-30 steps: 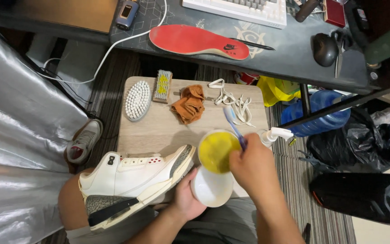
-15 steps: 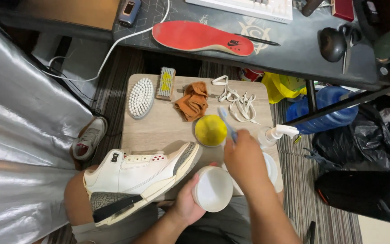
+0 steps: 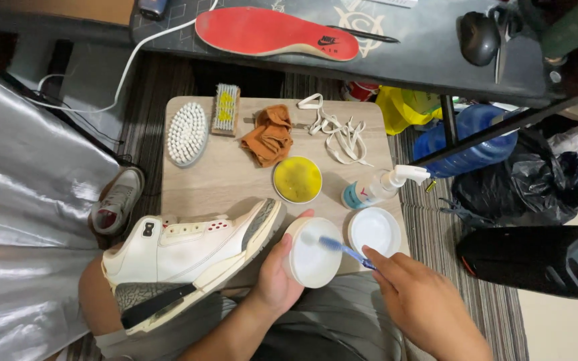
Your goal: The person cleans a white sneaker by scrubbing the toe and side panels with a toothbrush dipped in a yellow cleaning solution, then wipes the shoe with an orange cloth. The shoe is held on the lap throughout the process.
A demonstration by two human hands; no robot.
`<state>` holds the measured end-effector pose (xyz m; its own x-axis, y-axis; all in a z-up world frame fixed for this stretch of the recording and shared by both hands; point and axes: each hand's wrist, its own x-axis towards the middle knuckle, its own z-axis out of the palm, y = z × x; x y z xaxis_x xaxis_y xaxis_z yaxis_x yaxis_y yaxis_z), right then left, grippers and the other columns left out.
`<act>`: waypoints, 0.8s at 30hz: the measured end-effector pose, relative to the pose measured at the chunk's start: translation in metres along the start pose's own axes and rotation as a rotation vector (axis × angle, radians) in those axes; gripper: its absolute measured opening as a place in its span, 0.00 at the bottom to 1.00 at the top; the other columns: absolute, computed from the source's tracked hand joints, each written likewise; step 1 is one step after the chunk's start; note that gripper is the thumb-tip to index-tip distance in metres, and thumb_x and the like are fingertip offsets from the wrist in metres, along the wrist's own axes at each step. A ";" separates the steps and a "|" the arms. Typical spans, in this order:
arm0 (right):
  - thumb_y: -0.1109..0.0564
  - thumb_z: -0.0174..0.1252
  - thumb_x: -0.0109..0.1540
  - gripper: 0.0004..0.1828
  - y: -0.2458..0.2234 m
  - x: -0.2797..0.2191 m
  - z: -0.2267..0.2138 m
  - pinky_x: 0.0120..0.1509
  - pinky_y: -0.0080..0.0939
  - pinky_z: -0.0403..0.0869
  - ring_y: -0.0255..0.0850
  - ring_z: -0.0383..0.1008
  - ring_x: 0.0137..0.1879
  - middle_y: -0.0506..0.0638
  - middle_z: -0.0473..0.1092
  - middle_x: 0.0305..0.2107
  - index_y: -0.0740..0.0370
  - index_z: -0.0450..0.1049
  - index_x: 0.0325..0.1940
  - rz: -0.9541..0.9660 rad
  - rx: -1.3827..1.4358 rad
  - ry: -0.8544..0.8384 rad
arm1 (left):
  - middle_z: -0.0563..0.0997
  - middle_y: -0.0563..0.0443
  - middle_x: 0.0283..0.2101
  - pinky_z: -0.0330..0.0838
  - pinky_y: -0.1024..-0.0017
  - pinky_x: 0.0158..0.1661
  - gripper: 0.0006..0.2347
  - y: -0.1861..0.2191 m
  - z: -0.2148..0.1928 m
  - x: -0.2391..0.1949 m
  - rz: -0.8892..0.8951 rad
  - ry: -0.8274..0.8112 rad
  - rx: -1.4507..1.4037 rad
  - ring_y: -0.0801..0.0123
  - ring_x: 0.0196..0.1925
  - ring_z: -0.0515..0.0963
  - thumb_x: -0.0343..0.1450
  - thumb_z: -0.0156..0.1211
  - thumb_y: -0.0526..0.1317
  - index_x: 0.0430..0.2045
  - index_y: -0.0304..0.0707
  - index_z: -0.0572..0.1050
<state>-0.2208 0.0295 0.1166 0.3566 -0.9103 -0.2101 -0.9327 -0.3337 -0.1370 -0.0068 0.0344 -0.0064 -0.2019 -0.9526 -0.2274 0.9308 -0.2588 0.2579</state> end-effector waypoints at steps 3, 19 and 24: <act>0.63 0.54 0.55 0.36 0.021 -0.003 0.018 0.41 0.57 0.73 0.57 0.73 0.35 0.49 0.72 0.33 0.46 0.69 0.69 -0.241 -0.063 0.080 | 0.73 0.40 0.61 0.63 0.59 0.64 0.33 0.008 0.008 -0.002 0.026 -0.022 0.153 0.54 0.63 0.72 0.70 0.54 0.52 0.71 0.41 0.58; 0.67 0.55 0.49 0.31 0.015 0.007 0.041 0.33 0.53 0.74 0.50 0.74 0.33 0.44 0.76 0.40 0.52 0.77 0.56 -0.249 -0.143 0.355 | 0.74 0.42 0.62 0.64 0.63 0.62 0.31 0.011 0.010 -0.004 0.097 -0.022 0.364 0.58 0.64 0.73 0.71 0.55 0.50 0.70 0.39 0.60; 0.64 0.54 0.56 0.25 0.017 0.003 0.044 0.35 0.56 0.76 0.53 0.76 0.36 0.46 0.77 0.38 0.52 0.75 0.57 -0.188 -0.098 0.250 | 0.74 0.40 0.61 0.67 0.62 0.60 0.30 0.011 0.010 -0.001 0.126 -0.036 0.379 0.57 0.61 0.74 0.72 0.54 0.48 0.70 0.38 0.60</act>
<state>-0.2329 0.0321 0.0712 0.5101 -0.8583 0.0561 -0.8567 -0.5128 -0.0548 0.0009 0.0312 0.0063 -0.1108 -0.9839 -0.1403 0.7717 -0.1741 0.6117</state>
